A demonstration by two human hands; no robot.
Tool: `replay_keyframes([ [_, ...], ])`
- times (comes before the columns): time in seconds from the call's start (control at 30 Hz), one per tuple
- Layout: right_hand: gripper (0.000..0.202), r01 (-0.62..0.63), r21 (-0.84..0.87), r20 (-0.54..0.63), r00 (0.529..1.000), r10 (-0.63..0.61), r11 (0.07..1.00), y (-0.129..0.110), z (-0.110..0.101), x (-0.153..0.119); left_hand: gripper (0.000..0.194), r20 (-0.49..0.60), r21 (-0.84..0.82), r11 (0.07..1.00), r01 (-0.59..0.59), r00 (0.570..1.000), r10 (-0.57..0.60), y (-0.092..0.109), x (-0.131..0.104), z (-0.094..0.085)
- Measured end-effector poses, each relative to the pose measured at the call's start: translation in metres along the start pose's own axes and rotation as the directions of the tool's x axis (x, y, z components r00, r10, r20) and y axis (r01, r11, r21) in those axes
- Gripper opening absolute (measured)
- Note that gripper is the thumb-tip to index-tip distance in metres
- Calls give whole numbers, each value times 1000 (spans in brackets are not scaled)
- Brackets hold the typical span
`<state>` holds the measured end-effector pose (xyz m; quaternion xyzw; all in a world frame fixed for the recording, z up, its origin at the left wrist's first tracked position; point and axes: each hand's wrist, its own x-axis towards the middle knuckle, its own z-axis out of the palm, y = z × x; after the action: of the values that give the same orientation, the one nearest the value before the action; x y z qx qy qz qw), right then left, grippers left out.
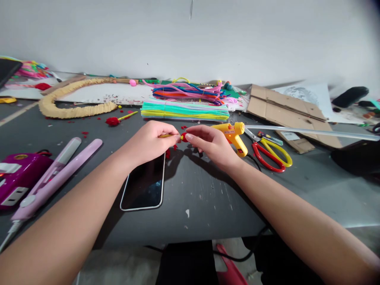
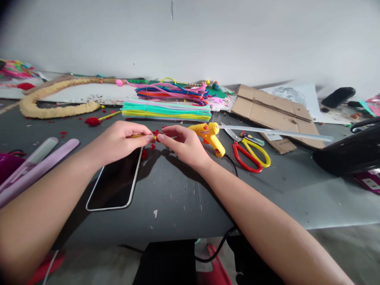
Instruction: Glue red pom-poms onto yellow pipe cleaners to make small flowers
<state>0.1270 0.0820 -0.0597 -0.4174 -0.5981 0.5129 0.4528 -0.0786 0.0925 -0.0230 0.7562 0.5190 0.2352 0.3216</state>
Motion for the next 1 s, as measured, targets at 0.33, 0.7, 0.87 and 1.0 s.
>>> replay_keyframes([
  [0.33,33,-21,223,63,998,7,975,5,2,0,26,19,-65,997,-43,999,44,1,-1,-2],
  [0.7,20,-87,418,109,993,45,904,1,2,-1,21,49,-171,985,-23,998,32,8,-3,-4],
  [0.87,18,-87,433,97,994,49,897,2,2,0,20,56,-169,986,7,998,3,11,-4,-4],
  [1.0,20,-88,436,88,995,55,896,4,2,0,21,64,-161,987,23,998,-13,16,-6,-5],
])
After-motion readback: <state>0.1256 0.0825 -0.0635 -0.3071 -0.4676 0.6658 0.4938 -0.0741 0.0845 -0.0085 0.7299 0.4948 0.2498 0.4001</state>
